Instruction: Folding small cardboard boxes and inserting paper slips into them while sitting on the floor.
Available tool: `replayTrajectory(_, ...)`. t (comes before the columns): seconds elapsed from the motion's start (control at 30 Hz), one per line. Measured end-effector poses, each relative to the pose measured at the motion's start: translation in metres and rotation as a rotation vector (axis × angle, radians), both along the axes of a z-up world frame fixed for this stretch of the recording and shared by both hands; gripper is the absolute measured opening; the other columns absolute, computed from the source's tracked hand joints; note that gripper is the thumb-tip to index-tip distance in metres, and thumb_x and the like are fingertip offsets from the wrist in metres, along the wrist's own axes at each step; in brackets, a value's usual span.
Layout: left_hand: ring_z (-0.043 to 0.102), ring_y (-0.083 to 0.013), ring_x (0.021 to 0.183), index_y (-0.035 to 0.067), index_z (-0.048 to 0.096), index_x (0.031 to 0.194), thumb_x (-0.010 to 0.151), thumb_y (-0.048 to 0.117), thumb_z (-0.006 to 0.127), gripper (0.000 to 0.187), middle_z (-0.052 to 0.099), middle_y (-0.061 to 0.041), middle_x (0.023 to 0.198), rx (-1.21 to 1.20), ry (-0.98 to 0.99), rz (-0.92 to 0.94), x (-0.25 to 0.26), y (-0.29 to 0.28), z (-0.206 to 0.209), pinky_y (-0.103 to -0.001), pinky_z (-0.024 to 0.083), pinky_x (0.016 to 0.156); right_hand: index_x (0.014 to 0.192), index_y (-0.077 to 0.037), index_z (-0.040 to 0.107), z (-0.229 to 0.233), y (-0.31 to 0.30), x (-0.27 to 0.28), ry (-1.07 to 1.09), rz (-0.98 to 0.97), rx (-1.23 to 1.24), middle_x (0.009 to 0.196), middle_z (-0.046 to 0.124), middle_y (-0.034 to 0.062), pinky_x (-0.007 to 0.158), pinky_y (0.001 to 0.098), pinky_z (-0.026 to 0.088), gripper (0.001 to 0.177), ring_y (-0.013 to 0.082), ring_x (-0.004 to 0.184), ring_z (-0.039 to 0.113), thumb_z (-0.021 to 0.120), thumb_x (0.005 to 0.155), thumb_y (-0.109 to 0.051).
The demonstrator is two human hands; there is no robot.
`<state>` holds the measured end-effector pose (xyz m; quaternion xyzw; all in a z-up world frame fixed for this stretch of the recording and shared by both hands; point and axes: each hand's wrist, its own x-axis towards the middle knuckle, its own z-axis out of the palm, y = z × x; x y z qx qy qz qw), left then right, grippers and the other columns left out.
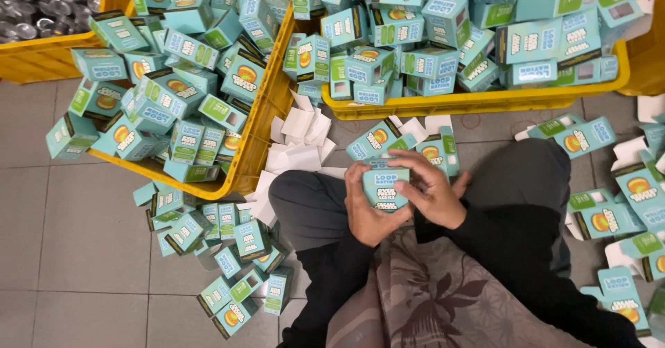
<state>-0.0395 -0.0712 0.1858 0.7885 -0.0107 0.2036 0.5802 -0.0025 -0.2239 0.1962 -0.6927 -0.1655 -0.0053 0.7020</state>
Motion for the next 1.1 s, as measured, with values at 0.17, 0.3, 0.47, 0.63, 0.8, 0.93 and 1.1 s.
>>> replayTrajectory(0.17,0.07,-0.052,0.106,0.014,0.045,0.135,0.053,0.036,0.098,0.101,0.053,-0.018,0.14,0.049,0.179,0.018,0.001,0.002,-0.022,-0.066,0.058,0.085,0.133,0.0,0.066,-0.041,0.004,0.008,-0.002,0.12,-0.037,0.135,0.063,0.021,0.102,0.0512,0.048,0.033,0.036,0.129,0.058,0.06,0.102,-0.01)
replayTrajectory(0.3,0.062,-0.0592,0.115,0.009,0.039,0.145,0.056,0.046,0.096,0.112,0.047,-0.024,0.143,0.023,0.274,-0.094,0.004,0.016,-0.007,-0.075,0.052,0.092,0.132,0.0,0.066,-0.057,0.002,0.012,0.117,0.141,-0.049,0.132,0.065,0.02,0.106,0.0514,0.045,0.033,0.0334,0.128,0.058,0.061,0.102,-0.013)
replayTrajectory(0.47,0.018,-0.0705,0.145,0.002,0.028,0.157,0.057,0.047,0.097,0.129,0.017,-0.041,0.16,-0.012,0.372,-0.43,0.009,0.035,0.019,-0.083,0.02,0.113,0.138,-0.004,0.058,-0.116,-0.013,0.022,0.687,0.114,0.254,0.109,0.073,0.0183,0.079,0.0386,0.062,0.041,0.0207,0.089,0.074,0.058,0.1,-0.017)
replayTrajectory(0.63,0.055,-0.0544,0.129,-0.001,0.042,0.153,0.047,0.044,0.102,0.13,0.055,-0.032,0.136,-0.031,0.291,-0.264,0.002,0.031,-0.028,-0.065,0.043,0.11,0.141,-0.004,0.051,-0.164,-0.014,0.022,0.788,0.194,0.307,0.112,0.07,0.0238,0.071,0.0436,0.065,0.045,0.028,0.087,0.074,0.053,0.102,-0.026)
replayTrajectory(0.8,0.061,-0.0534,0.123,-0.003,0.046,0.148,0.049,0.035,0.104,0.12,0.063,-0.035,0.126,-0.202,0.304,-0.124,0.002,0.036,-0.054,-0.063,0.048,0.106,0.164,-0.013,0.023,-0.103,0.012,0.015,0.636,0.403,0.529,0.146,0.053,0.0257,0.094,0.0536,0.058,0.101,0.0317,0.124,0.061,0.054,0.09,-0.074)
replayTrajectory(0.93,0.054,-0.0521,0.129,-0.008,0.036,0.154,0.073,0.035,0.092,0.107,0.056,-0.036,0.134,-0.305,0.391,-0.105,0.002,0.036,-0.075,-0.063,0.043,0.11,0.164,-0.015,0.025,-0.122,0.018,0.014,0.612,0.351,0.401,0.133,0.063,0.0317,0.094,0.0553,0.058,0.105,0.034,0.111,0.068,0.067,0.083,-0.066)
replayTrajectory(1.1,0.033,-0.0577,0.146,-0.013,0.031,0.156,0.106,0.041,0.056,0.077,0.035,-0.043,0.154,-0.227,0.43,-0.018,0.015,0.032,-0.082,-0.065,0.023,0.123,0.161,-0.01,0.032,-0.058,0.051,0.019,0.646,0.137,0.066,0.162,0.017,0.0374,0.113,0.0789,0.023,0.099,0.0625,0.146,0.018,0.044,0.09,-0.077)
